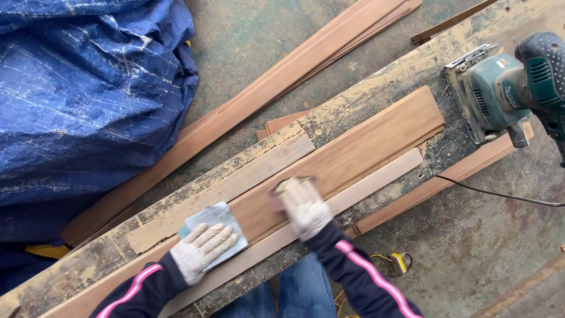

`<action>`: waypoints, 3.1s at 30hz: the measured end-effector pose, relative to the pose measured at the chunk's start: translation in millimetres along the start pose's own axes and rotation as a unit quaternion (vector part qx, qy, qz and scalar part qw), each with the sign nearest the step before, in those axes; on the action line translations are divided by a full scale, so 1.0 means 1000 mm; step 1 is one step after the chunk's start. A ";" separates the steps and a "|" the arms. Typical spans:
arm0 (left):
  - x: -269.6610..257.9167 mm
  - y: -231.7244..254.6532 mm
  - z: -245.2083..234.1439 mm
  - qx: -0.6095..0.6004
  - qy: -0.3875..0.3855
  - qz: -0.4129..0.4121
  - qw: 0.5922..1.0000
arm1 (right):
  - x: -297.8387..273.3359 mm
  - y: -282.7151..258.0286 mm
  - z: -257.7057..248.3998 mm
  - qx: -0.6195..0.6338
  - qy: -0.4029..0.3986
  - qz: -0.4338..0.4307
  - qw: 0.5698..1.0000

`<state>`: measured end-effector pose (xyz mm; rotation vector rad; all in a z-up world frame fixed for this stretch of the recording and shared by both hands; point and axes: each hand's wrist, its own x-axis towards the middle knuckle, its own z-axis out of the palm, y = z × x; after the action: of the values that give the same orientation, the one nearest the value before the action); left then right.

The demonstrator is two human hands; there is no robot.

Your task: Sanding wooden planks using an orbital sander and manual sandpaper.

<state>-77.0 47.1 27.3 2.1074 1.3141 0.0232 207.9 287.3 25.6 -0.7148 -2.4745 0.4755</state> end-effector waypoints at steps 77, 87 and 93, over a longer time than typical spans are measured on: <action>-0.093 -0.043 0.010 0.026 -0.011 0.021 0.999 | -0.043 -0.172 0.057 -0.171 -0.005 0.059 0.984; -0.116 -0.039 0.016 0.020 0.015 0.012 1.000 | 0.011 -0.095 0.063 -0.264 0.098 0.172 0.944; -0.117 -0.040 0.014 0.007 -0.015 0.006 1.000 | -0.010 -0.172 0.107 -0.083 0.040 0.019 0.996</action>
<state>-162.5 -43.4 31.3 2.1195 1.2863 -0.0125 87.1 124.3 14.0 -0.8303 -2.4497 0.2508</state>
